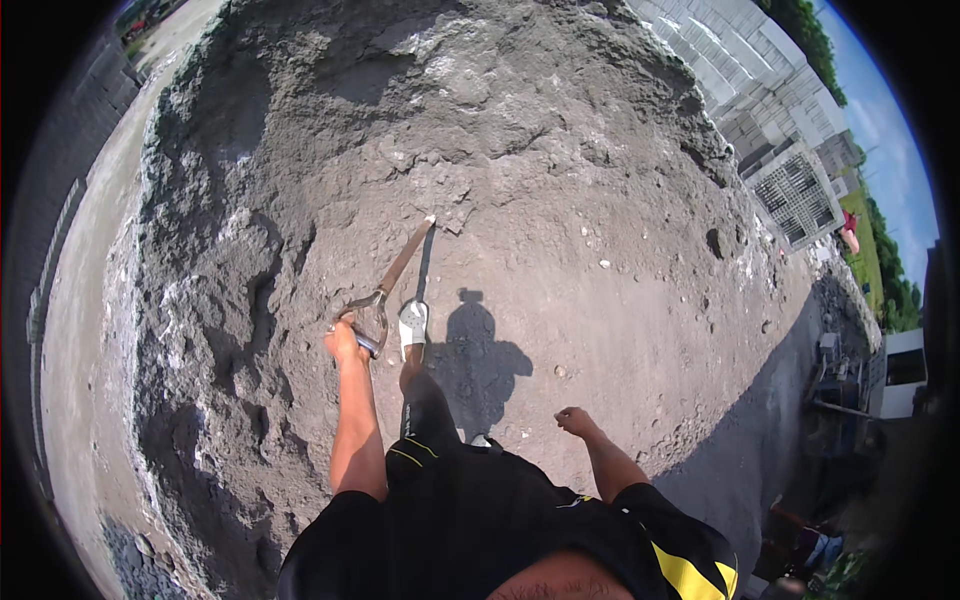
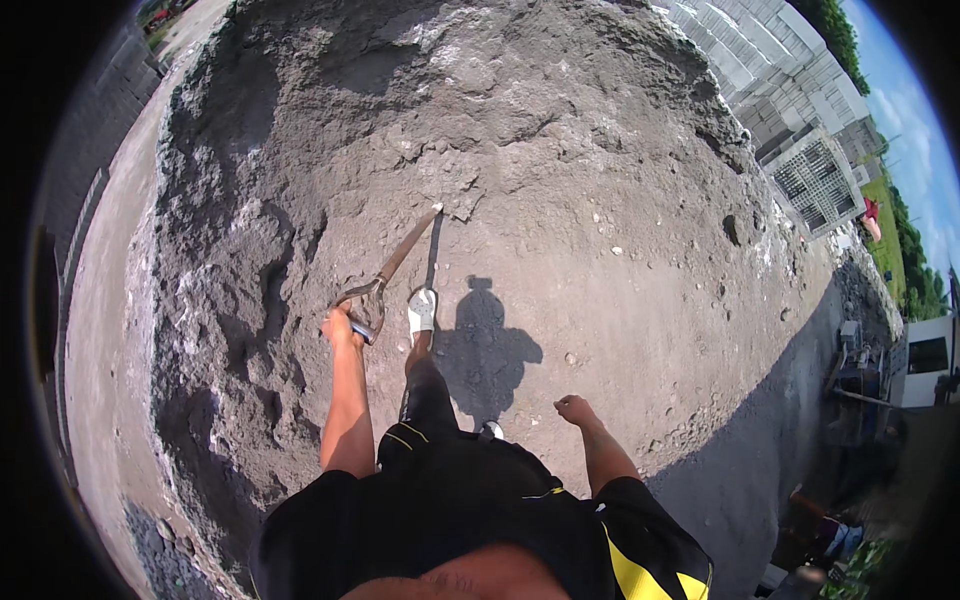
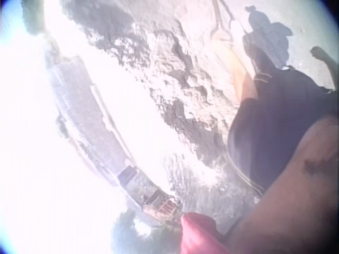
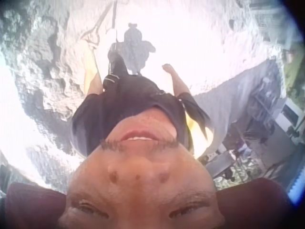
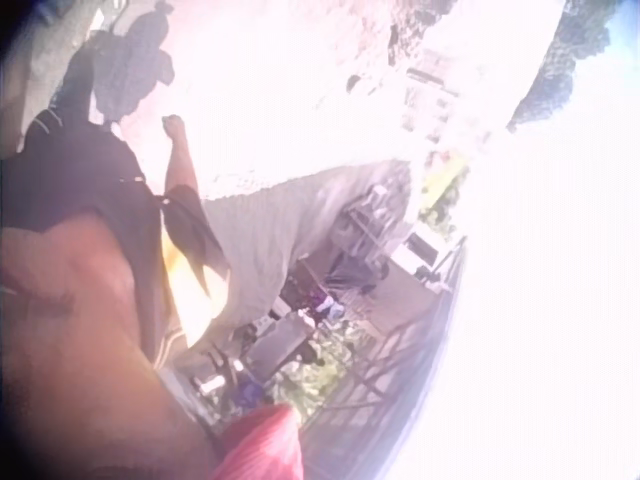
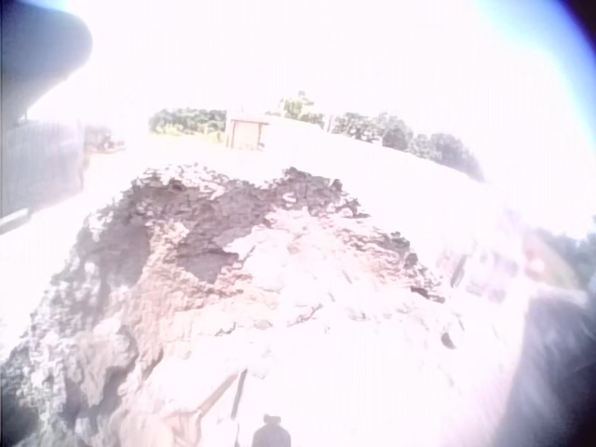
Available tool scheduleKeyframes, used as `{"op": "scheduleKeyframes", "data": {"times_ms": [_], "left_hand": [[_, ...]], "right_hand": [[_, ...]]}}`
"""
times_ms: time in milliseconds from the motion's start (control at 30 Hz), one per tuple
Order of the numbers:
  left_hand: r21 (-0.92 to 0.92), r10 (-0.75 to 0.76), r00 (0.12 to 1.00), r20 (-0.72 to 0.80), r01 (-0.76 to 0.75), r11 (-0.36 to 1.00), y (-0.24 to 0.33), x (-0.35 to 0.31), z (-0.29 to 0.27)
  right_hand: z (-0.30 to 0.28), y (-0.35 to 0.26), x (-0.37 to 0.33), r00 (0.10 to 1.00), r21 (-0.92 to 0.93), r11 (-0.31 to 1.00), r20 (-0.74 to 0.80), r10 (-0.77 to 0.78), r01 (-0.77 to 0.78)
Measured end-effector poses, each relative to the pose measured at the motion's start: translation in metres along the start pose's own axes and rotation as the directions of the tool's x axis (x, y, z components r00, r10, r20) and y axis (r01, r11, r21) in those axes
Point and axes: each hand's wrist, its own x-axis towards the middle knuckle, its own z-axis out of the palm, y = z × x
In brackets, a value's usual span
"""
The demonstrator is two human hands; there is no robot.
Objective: The person uses a long-handled screed tool to level and smooth a large pile of wet concrete on the ground. The person repeatedly drags and pushes the tool across the surface to flatten it.
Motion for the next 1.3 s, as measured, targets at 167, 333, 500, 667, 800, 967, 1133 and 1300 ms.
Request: {"op": "scheduleKeyframes", "data": {"times_ms": [167, 333, 500, 667, 800, 967, 1133, 1300], "left_hand": [[0.228, -0.055, 0.999, 0.001, 0.053, 0.972, 0.057, 0.054, -0.009], [0.259, -0.069, 0.988, -0.138, 0.103, 0.960, 0.069, 0.064, -0.008], [0.371, 0.096, 0.936, -0.337, 0.038, 0.928, 0.055, 0.059, 0.002], [0.560, 0.155, 0.888, -0.434, 0.131, 0.818, 0.013, 0.092, -0.046], [0.674, 0.242, 0.940, -0.240, -0.018, 0.739, 0.019, 0.098, -0.095], [0.738, 0.279, 0.957, -0.077, -0.133, 0.662, 0.064, 0.062, -0.122], [0.931, 0.485, 0.809, 0.333, -0.365, -0.031, 0.086, 0.035, -0.118], [0.678, 0.254, 0.729, 0.635, -0.684, 0.268, 0.042, -0.038, -0.057]], "right_hand": [[-0.042, -0.163, 0.150, 0.986, 0.032, 0.987, -0.047, -0.159, 0.160], [-0.029, -0.367, 0.320, 0.991, 0.301, 0.944, -0.045, -0.125, 0.133], [0.038, -0.491, 0.425, 0.917, 0.933, 0.091, 0.320, 0.238, -0.349], [0.089, -0.467, 0.447, 0.954, 0.964, 0.040, 0.254, 0.157, -0.263], [0.106, -0.448, 0.414, 0.943, 0.944, -0.102, 0.323, 0.075, -0.315], [0.103, -0.427, 0.332, 0.913, 0.917, -0.155, 0.387, 0.128, -0.367], [0.089, -0.357, 0.257, 0.929, 0.873, -0.442, 0.316, 0.190, -0.207], [0.075, -0.185, 0.195, 0.943, 0.650, -0.756, 0.296, 0.154, -0.080]]}}
